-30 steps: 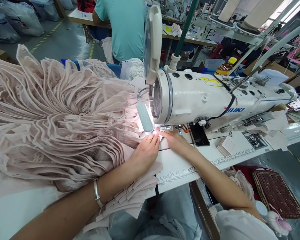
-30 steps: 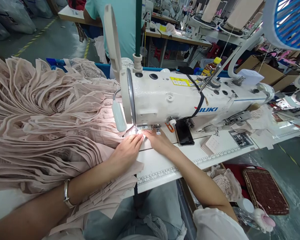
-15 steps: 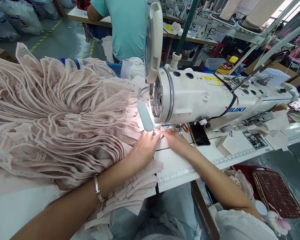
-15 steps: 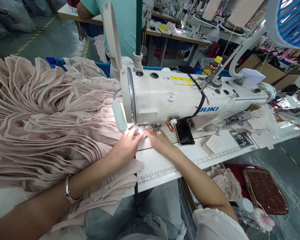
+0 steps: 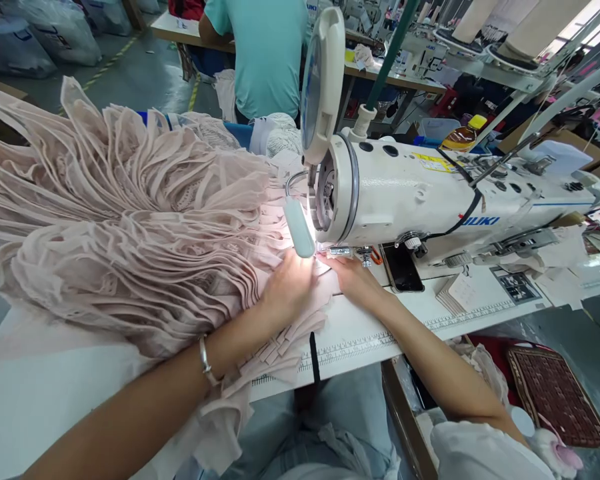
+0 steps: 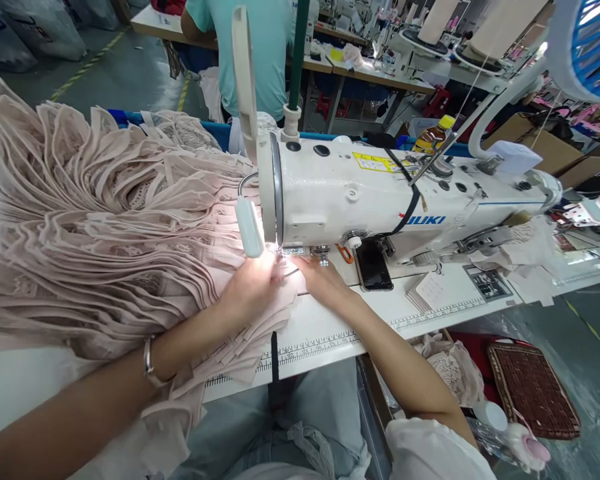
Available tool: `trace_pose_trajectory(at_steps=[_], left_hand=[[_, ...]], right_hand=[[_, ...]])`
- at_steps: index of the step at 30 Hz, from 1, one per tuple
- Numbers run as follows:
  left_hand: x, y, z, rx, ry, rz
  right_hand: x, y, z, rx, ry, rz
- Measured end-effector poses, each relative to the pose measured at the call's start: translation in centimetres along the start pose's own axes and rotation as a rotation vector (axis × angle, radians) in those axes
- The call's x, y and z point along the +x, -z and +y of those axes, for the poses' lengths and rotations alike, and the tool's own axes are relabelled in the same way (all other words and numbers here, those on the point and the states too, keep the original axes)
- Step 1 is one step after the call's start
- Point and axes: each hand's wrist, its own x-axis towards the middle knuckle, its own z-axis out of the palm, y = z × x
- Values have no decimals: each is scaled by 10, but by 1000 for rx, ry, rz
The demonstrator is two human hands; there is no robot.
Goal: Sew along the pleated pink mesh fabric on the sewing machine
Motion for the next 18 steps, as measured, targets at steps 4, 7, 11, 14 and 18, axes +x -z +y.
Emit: trace_pose_trajectory(at_steps=[4,7,11,14,18], left_hand=[[-18,10,10,214,-207,-188],[-16,11,8,238,-240,-195],[-16,8,8,142,-238,-221],[-20,7,10,132,-263,-232],[-20,8,13,228,-341,-225]], right_hand=[[1,1,-4,2,-7,-3],[2,0,-4,-10,-14,-19],[-1,-5,2,3,30,15],[-6,-8,4,17,79,64],[-8,-8,4,16,71,67]])
